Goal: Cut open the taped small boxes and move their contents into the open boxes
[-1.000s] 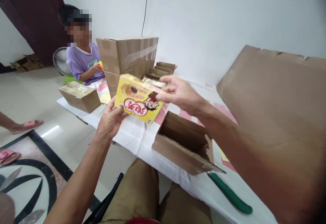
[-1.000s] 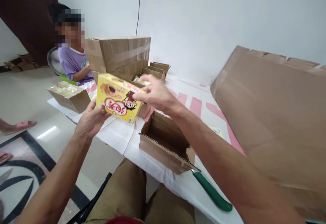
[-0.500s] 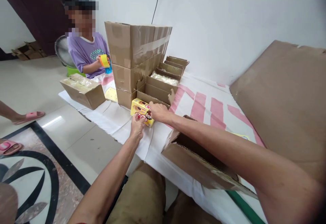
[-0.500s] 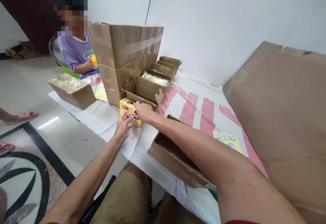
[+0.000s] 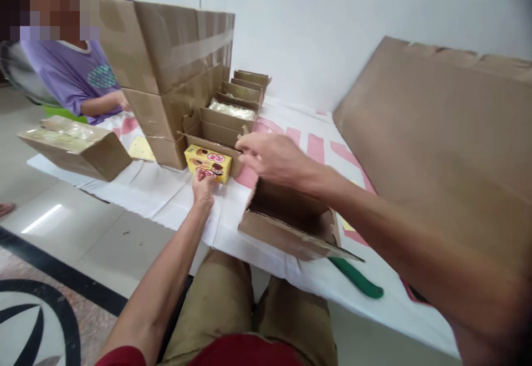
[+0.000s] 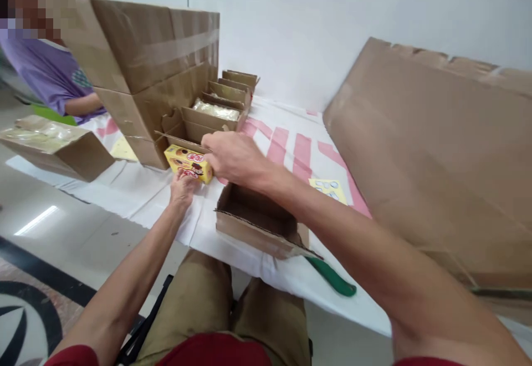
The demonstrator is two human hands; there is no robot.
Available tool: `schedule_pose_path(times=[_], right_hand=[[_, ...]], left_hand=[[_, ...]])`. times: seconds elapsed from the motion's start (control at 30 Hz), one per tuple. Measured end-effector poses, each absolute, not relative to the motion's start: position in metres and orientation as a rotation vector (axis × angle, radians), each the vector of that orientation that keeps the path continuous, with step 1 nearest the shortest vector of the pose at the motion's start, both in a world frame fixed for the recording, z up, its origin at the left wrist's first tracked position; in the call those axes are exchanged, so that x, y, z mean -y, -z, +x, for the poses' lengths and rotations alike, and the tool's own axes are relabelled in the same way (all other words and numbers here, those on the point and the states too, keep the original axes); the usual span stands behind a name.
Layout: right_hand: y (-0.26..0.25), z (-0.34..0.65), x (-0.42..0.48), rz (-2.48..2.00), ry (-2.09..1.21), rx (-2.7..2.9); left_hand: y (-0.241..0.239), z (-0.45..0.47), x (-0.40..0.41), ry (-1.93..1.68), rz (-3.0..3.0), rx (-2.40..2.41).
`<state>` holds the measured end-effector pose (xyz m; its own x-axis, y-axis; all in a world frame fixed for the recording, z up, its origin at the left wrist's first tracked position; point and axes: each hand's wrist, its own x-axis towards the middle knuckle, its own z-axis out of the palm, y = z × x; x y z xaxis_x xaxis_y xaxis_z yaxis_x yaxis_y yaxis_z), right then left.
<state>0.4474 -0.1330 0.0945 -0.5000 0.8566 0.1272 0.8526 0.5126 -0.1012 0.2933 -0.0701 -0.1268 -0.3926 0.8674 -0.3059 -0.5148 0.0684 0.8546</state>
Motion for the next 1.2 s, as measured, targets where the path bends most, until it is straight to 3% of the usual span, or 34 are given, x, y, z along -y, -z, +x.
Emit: schedule_pose_path(times=[0.13,0.2,0.33,0.5,0.6,0.9,1.07,1.2], right_hand=[[-0.094,0.564,0.236,-1.546,-0.123,1.924],[-0.057,0.617,0.284,-1.741,-0.176,1.589],[0.047,0.657,0.332,-1.827,-0.586,1.393],[0.110,0.610,0.324,-1.778,-0.647,1.386],[0.113,0.581,0.306,-1.703,-0.584,1.384],[0.118,0.446,0.184,-1.354,-0.719,1.692],[0.136,0.414,0.152,-1.416,-0.671,1.624],[0.152,0.419,0.161,-1.470,-0.671,1.607]], left_hand=[[0.125,0.280,0.127,-1.556,0.555,-1.295],[0.127,0.276,0.165,-1.488,0.814,-1.266],[0.127,0.298,0.214,-1.265,1.132,-1.155],[0.118,0.343,0.223,-1.217,1.104,-1.074],[0.114,0.330,0.223,-1.272,1.109,-1.116],[0.109,0.177,0.171,-1.585,1.064,-1.399],[0.121,0.166,0.121,-1.602,1.014,-1.392],[0.138,0.179,0.129,-1.664,0.910,-1.592]])
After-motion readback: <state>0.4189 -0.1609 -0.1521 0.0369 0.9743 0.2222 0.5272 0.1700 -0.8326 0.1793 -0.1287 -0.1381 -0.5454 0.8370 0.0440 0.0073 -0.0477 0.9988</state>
